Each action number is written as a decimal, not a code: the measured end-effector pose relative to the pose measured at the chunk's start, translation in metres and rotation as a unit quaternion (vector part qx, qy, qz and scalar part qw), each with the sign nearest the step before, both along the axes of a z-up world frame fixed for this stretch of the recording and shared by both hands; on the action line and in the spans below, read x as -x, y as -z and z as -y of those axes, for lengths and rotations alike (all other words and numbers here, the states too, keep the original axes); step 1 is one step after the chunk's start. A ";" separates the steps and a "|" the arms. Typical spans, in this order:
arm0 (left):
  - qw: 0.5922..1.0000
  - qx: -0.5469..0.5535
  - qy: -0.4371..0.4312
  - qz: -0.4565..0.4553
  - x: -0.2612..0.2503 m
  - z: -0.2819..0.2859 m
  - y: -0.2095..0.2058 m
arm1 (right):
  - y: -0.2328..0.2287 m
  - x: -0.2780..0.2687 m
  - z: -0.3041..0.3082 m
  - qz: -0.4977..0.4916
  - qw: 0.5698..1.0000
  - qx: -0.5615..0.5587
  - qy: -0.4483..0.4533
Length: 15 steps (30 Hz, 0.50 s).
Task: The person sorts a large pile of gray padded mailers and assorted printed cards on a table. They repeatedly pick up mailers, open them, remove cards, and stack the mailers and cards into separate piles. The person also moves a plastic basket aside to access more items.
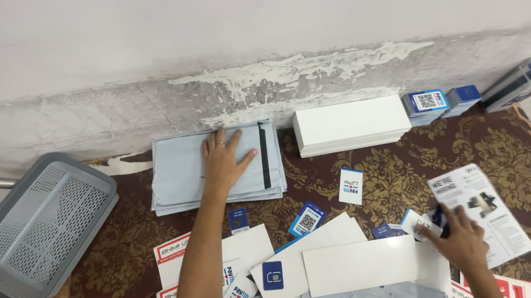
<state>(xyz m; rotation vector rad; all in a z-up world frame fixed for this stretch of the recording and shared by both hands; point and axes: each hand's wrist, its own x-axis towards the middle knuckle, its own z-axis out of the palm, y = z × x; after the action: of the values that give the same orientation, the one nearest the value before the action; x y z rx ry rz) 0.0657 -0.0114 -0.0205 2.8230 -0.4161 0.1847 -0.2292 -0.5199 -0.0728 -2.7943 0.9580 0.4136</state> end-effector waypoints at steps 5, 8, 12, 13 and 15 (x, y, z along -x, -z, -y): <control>1.000 -0.009 -0.005 0.001 0.018 -0.004 -0.020 | -0.008 0.003 -0.064 0.090 0.987 0.010 -0.133; 0.992 0.073 -0.022 0.100 0.078 0.004 -0.026 | -0.015 0.013 -0.077 0.205 0.959 -0.082 -0.176; 0.957 0.259 -0.078 0.100 0.252 0.014 -0.017 | -0.035 0.019 -0.096 0.221 0.905 -0.216 -0.291; 0.962 0.238 -0.085 0.103 0.301 0.012 -0.013 | -0.039 0.023 -0.104 0.215 0.885 -0.247 -0.331; 0.959 0.213 -0.148 0.115 0.387 0.011 -0.007 | -0.049 0.031 -0.119 0.242 0.849 -0.219 -0.416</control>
<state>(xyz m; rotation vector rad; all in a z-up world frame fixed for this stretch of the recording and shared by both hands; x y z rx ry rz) -0.3211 -0.0219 -0.0131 2.4258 0.0109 0.5939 -0.2602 -0.4008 -0.0242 -2.5116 -0.4418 -0.0142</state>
